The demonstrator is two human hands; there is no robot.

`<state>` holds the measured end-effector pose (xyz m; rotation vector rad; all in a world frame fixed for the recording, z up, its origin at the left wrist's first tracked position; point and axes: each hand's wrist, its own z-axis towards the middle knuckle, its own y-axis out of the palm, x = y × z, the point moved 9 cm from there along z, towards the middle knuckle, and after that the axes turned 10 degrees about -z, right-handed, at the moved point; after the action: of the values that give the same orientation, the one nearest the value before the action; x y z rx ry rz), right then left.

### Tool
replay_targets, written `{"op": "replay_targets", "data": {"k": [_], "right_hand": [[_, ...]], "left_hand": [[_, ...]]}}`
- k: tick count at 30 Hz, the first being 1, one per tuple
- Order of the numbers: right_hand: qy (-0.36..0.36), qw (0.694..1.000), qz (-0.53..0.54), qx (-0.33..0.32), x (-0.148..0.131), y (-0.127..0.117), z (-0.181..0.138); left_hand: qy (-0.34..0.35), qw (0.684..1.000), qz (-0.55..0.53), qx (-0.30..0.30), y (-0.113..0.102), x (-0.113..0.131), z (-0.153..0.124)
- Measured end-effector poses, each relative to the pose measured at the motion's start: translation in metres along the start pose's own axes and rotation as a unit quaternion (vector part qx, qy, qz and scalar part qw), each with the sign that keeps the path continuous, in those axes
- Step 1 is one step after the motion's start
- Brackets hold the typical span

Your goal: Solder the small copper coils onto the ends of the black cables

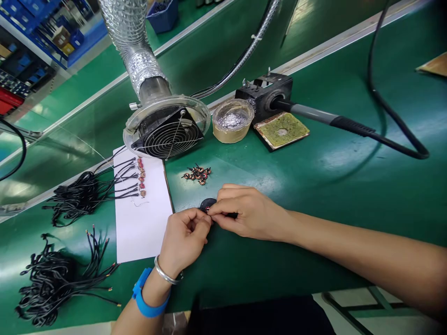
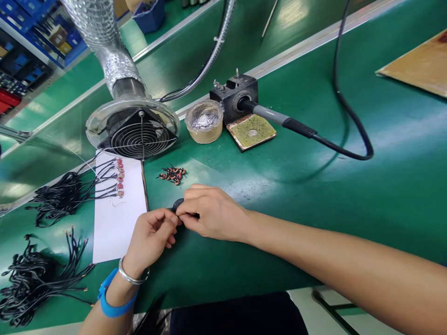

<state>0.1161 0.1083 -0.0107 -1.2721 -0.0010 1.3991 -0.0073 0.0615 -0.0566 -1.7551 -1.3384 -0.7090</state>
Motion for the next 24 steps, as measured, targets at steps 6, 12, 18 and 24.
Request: {"op": "replay_targets", "data": {"k": [6,12,18,24], "right_hand": [[0.005,1.000,-0.009,-0.019,0.000,-0.002,-0.001],[0.017,0.999,-0.007,0.031,0.003,-0.021,0.002],[-0.016,0.997,-0.054,0.044,0.000,-0.016,0.002],[-0.106,0.972,-0.211,0.018,-0.020,-0.005,0.007]], "left_hand": [[0.030,0.999,0.004,-0.022,0.005,0.003,-0.002],[0.048,0.995,0.086,-0.022,-0.009,0.007,-0.009],[0.149,0.977,0.140,0.067,-0.024,0.028,-0.010],[0.268,0.934,0.214,0.097,-0.017,0.048,-0.012]]}}
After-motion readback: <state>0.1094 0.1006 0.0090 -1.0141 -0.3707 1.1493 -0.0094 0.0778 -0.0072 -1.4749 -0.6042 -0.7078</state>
